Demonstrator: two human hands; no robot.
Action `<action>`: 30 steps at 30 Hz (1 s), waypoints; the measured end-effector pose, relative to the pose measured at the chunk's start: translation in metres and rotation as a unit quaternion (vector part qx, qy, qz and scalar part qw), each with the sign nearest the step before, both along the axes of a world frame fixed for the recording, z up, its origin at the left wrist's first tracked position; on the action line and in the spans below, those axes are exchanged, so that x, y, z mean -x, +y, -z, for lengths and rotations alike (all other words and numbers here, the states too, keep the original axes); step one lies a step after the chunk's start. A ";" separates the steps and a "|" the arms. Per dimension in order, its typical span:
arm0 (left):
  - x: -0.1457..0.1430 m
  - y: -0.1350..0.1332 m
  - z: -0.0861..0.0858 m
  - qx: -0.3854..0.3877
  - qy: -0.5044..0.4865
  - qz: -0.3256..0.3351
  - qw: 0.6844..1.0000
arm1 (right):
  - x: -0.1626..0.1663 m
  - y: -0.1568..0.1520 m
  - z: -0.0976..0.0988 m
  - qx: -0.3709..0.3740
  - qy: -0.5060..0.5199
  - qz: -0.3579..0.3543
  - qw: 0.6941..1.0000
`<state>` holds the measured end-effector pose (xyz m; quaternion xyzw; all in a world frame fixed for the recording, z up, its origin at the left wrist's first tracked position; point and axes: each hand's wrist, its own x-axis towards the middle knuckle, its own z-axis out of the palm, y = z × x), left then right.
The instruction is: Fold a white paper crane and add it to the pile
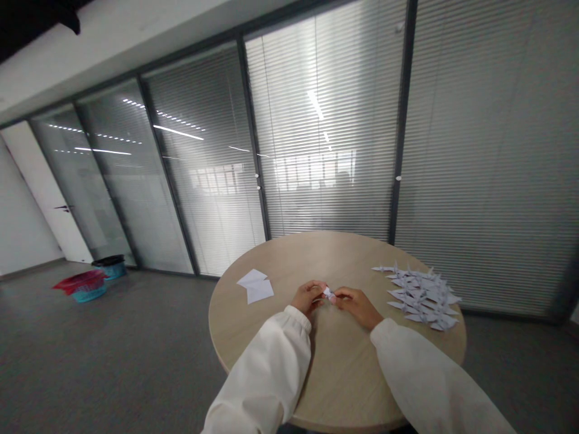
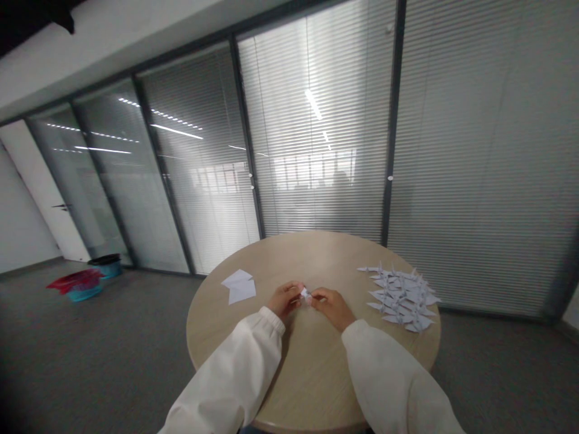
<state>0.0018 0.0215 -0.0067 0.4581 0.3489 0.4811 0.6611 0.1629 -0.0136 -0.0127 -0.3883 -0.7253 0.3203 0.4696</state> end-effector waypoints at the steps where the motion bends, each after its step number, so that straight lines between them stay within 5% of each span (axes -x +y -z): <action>1: 0.000 0.001 0.000 -0.009 0.014 -0.004 1.000 | 0.000 0.000 0.001 -0.004 -0.004 0.007 1.000; 30: 0.002 -0.002 -0.005 -0.007 -0.011 -0.017 1.000 | 0.000 -0.004 -0.004 -0.022 -0.015 -0.033 0.999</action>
